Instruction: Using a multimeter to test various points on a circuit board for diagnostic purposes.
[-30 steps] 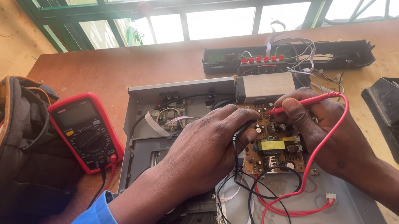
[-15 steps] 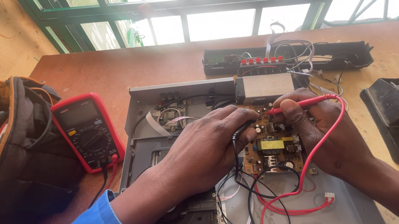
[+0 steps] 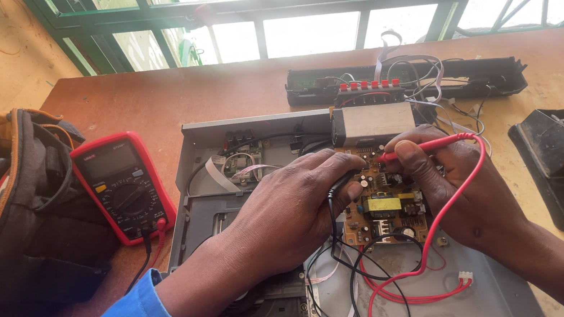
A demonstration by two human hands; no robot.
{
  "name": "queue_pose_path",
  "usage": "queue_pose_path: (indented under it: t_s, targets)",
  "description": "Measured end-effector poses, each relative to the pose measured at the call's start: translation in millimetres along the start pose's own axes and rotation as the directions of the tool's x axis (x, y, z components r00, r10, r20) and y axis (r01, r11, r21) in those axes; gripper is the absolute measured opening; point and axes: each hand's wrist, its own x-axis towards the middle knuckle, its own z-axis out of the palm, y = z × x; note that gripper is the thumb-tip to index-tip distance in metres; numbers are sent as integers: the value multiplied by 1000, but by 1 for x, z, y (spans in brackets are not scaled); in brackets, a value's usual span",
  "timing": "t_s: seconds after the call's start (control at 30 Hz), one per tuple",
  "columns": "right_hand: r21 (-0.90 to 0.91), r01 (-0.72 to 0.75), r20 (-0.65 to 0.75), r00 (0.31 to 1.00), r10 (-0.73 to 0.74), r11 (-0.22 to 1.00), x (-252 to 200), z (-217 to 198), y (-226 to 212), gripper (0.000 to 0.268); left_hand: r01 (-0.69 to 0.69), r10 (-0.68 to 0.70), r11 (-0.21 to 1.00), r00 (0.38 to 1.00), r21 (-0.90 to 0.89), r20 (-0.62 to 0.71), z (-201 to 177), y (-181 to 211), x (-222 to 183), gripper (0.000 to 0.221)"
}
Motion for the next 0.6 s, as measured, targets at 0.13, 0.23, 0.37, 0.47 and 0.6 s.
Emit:
queue_pose_path:
  t_s: [0.13,0.23,0.37,0.47,0.6]
  targets:
    - [4,11,-5,1000,-11,1000,0,0,-1,42,-5,5,1000,1000,1,-6,0,0,0,35]
    - [8,-29,-4,1000,29,1000,0,0,-3,44,-23,23,1000,1000,-5,-13,0,0,0,34]
    - [-11,-19,-15,1000,19,1000,0,0,-3,44,-17,17,1000,1000,-6,-12,-1,0,0,36]
    - [-26,-12,-8,1000,12,1000,0,0,-1,43,-18,18,1000,1000,-7,-10,-1,0,0,35]
    - [-9,3,-11,1000,-3,1000,0,1,0,42,-13,13,1000,1000,-14,-1,-1,1,0,34]
